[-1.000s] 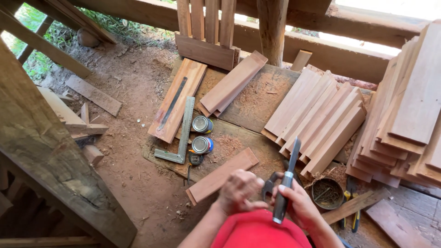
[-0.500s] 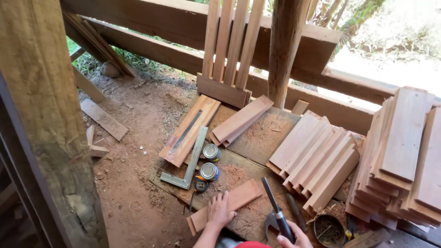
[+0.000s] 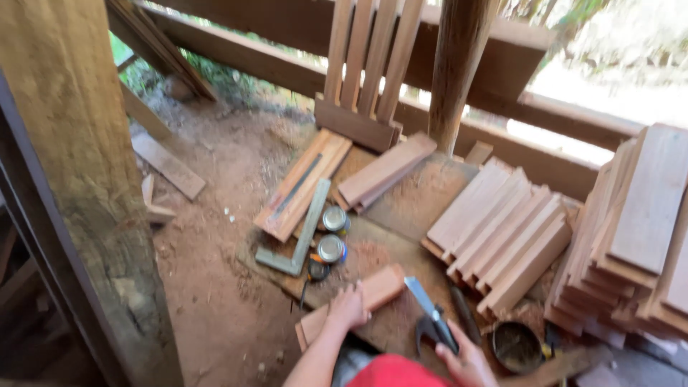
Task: The person holds a wooden chair-back frame and marks a rail with a try square and marking knife, then sets the frame aside. They pick up a wood piece, position it against a square, and use a hammer and chisel on the piece while working at a low wooden bench.
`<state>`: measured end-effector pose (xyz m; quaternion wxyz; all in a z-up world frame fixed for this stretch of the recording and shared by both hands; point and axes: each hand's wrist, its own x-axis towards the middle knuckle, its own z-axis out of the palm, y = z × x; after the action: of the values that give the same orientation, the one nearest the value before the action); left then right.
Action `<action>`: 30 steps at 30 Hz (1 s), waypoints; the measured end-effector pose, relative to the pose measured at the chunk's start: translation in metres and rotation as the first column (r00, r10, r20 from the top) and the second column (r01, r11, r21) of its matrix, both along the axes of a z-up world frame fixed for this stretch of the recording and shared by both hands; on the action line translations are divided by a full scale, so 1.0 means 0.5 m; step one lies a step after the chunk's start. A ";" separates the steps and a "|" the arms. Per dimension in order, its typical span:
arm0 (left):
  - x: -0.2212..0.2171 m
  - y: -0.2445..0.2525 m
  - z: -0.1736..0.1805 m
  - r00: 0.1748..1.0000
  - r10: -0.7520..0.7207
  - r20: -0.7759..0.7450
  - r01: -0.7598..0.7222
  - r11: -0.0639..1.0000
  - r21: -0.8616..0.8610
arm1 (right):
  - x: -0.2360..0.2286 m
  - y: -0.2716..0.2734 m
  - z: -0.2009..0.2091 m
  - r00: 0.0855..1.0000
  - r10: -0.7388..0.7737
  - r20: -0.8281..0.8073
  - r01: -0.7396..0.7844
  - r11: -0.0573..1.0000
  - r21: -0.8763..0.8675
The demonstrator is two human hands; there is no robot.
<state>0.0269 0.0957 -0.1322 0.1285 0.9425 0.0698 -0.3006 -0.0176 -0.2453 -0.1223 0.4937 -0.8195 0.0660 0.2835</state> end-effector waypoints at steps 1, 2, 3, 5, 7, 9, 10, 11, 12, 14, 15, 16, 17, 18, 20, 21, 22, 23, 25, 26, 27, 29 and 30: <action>-0.022 0.003 -0.037 0.998 -0.010 0.057 0.011 1.000 -0.016 | -0.010 -0.001 0.035 0.998 0.012 0.065 -0.002 0.990 -0.138; -0.031 0.001 -0.014 1.000 -0.009 0.017 0.009 1.000 -0.024 | -0.016 0.006 0.096 1.000 0.012 0.025 -0.009 0.989 -0.145; -0.018 0.001 0.006 1.000 -0.014 -0.017 0.013 1.000 -0.019 | 0.002 0.016 0.151 0.999 0.042 0.007 -0.040 0.978 -0.204; 0.001 0.002 0.031 0.998 -0.022 -0.058 0.021 1.000 -0.014 | 0.026 0.025 0.211 0.997 0.068 -0.020 -0.071 0.963 -0.260; 0.007 0.006 0.041 0.995 -0.031 -0.091 0.029 0.999 -0.022 | 0.030 0.024 0.223 0.996 0.092 -0.012 -0.091 0.947 -0.308; 0.004 0.008 0.034 0.994 -0.030 -0.102 0.027 0.999 -0.024 | 0.027 0.023 0.215 0.995 0.092 -0.030 -0.097 0.950 -0.297; 0.005 0.009 0.031 0.994 -0.026 -0.102 0.023 0.999 -0.027 | 0.027 0.024 0.212 0.995 0.095 -0.037 -0.102 0.952 -0.288; 0.006 0.010 0.030 0.994 -0.028 -0.105 0.026 0.999 -0.026 | 0.030 0.025 0.214 0.995 0.093 -0.039 -0.101 0.953 -0.287; 0.008 0.011 0.030 0.996 -0.024 -0.084 0.022 0.999 -0.032 | 0.034 0.027 0.216 0.993 0.107 -0.049 -0.116 0.947 -0.299; 0.006 0.007 0.046 0.997 -0.023 -0.073 0.021 0.999 -0.037 | 0.028 0.025 0.218 0.991 0.117 -0.068 -0.132 0.942 -0.310; 0.013 0.003 0.061 0.994 -0.007 -0.110 0.003 0.999 -0.036 | 0.027 0.023 0.216 0.990 0.135 -0.026 -0.137 0.942 -0.305; 0.020 -0.001 0.077 0.989 0.009 -0.148 -0.014 0.999 -0.035 | 0.026 0.021 0.214 0.988 0.153 0.016 -0.141 0.943 -0.301; 0.020 0.000 0.074 0.988 0.007 -0.154 -0.012 0.999 -0.035 | 0.023 0.021 0.208 0.989 0.150 0.010 -0.140 0.943 -0.301; 0.019 0.001 0.072 0.990 0.003 -0.143 -0.008 0.999 -0.036 | 0.020 0.020 0.202 0.980 0.189 0.060 -0.157 0.926 -0.343; 0.019 0.002 0.064 0.991 -0.003 -0.136 -0.002 0.999 -0.038 | 0.021 0.025 0.198 0.969 0.226 0.105 -0.170 0.907 -0.385; 0.019 0.004 0.058 0.991 -0.011 -0.134 0.007 1.000 -0.030 | 0.024 0.031 0.200 0.965 0.254 0.071 -0.204 0.888 -0.413; 0.018 0.005 0.052 0.991 -0.019 -0.132 0.016 1.000 -0.022 | 0.028 0.037 0.202 0.959 0.282 0.037 -0.238 0.867 -0.438; 0.017 0.007 0.049 0.991 -0.022 -0.136 0.019 1.000 -0.023 | 0.029 0.041 0.203 0.960 0.279 0.033 -0.237 0.867 -0.438; 0.014 0.009 0.041 0.995 -0.012 -0.103 0.008 0.999 -0.034 | 0.033 0.047 0.205 0.959 0.281 0.031 -0.233 0.849 -0.474; 0.015 0.010 0.038 0.994 -0.014 -0.105 0.010 0.999 -0.036 | 0.032 0.048 0.204 0.960 0.279 0.028 -0.233 0.849 -0.475; 0.014 0.011 0.035 0.994 -0.018 -0.108 0.014 0.999 -0.033 | 0.031 0.049 0.204 0.962 0.273 0.020 -0.231 0.850 -0.473; 0.016 0.013 0.035 0.993 -0.024 -0.112 0.021 0.999 -0.032 | 0.034 0.058 0.194 0.965 0.264 0.009 -0.228 0.851 -0.473; 0.018 0.013 0.038 0.992 -0.029 -0.119 0.025 0.999 -0.033 | 0.038 0.064 0.185 0.961 0.276 -0.005 -0.249 0.861 -0.443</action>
<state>0.0360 0.1021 -0.1131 0.1347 0.9215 0.0600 -0.3594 0.0014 -0.2131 -0.0301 0.2546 -0.9188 0.0016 0.3016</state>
